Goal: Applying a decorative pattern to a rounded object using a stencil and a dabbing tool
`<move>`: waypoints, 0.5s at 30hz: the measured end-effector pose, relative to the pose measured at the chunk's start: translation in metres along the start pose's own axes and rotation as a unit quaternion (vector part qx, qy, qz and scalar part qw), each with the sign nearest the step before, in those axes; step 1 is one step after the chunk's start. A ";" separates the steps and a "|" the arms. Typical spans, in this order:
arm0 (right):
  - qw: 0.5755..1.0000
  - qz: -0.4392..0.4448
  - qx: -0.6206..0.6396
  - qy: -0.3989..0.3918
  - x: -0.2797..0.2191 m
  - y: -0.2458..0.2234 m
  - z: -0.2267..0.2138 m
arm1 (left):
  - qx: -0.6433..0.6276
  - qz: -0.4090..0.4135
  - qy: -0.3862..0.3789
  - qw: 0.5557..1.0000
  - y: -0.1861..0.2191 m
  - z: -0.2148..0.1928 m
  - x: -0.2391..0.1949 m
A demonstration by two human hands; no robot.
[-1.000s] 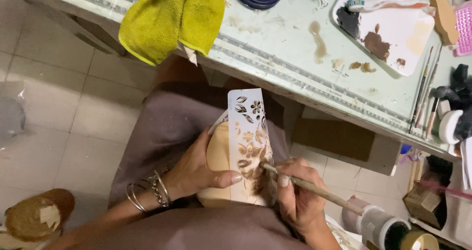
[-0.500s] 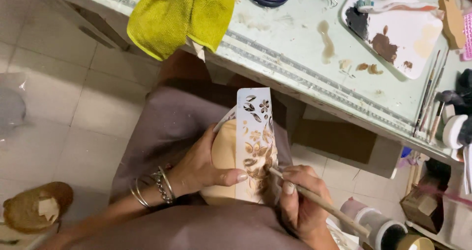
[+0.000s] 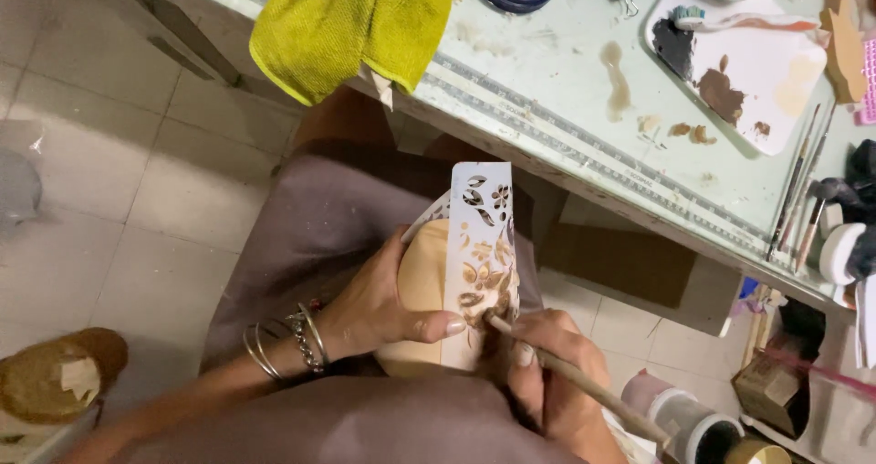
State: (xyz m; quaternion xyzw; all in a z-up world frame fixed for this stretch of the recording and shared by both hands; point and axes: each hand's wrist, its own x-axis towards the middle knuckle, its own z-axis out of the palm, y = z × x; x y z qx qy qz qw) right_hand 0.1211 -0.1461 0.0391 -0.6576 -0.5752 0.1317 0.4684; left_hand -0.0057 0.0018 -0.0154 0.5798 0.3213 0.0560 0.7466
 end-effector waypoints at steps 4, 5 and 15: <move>1.000 0.031 -0.002 0.005 -0.012 0.011 -0.002 | 0.000 -0.043 -0.013 0.999 0.002 -0.001 -0.002; 0.999 0.000 0.026 0.029 -0.014 0.019 -0.002 | -0.004 -0.022 -0.016 1.000 0.000 -0.001 -0.001; 0.998 0.015 0.051 0.014 -0.015 0.009 0.001 | 0.032 -0.021 -0.005 0.999 -0.002 -0.001 0.000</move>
